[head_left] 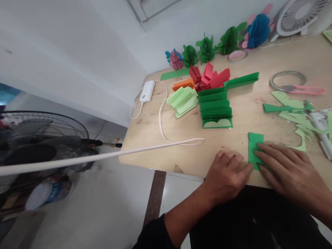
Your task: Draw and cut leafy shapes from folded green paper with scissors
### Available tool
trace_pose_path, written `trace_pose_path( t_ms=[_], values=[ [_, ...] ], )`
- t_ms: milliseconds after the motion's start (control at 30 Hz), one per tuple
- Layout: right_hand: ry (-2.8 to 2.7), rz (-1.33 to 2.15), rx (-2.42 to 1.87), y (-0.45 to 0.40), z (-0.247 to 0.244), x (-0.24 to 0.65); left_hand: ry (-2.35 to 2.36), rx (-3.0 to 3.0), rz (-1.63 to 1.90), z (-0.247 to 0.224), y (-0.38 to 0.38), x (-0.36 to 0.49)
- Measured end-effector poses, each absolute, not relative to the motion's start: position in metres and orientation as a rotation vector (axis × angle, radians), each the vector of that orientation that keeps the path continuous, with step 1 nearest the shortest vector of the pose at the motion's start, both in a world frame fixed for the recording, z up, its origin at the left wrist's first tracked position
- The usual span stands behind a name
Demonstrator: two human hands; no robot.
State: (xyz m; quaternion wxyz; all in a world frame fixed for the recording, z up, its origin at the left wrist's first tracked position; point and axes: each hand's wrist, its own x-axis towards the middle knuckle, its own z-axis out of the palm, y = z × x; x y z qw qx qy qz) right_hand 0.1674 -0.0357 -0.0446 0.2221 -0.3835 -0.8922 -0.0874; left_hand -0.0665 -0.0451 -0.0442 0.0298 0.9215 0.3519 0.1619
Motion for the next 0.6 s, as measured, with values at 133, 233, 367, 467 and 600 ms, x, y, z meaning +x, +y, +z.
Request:
trace_pose_path(
  t_ms=[133, 233, 367, 467, 600],
  values=[
    [-2.446, -0.234, -1.049, -0.035, -0.047, 0.168, 1.048, 2.843, 0.443, -0.041, -0.042, -0.066],
    [-2.426, -0.183, -1.066, -0.035, -0.048, 0.168, 1.076, 2.780, 0.491, -0.039, -0.037, -0.063],
    [-2.432, -0.181, -1.084, -0.035, -0.048, 0.168, 1.098, 2.751, 0.578, -0.037, -0.023, -0.056],
    [-2.429, -0.207, -1.054, -0.035, -0.050, 0.169, 1.059, 2.819, 0.502, -0.039, -0.013, -0.052],
    [-2.436, -0.205, -1.046, -0.036, -0.052, 0.170, 1.056, 2.836, 0.456, -0.045, -0.006, -0.047]
  ],
)
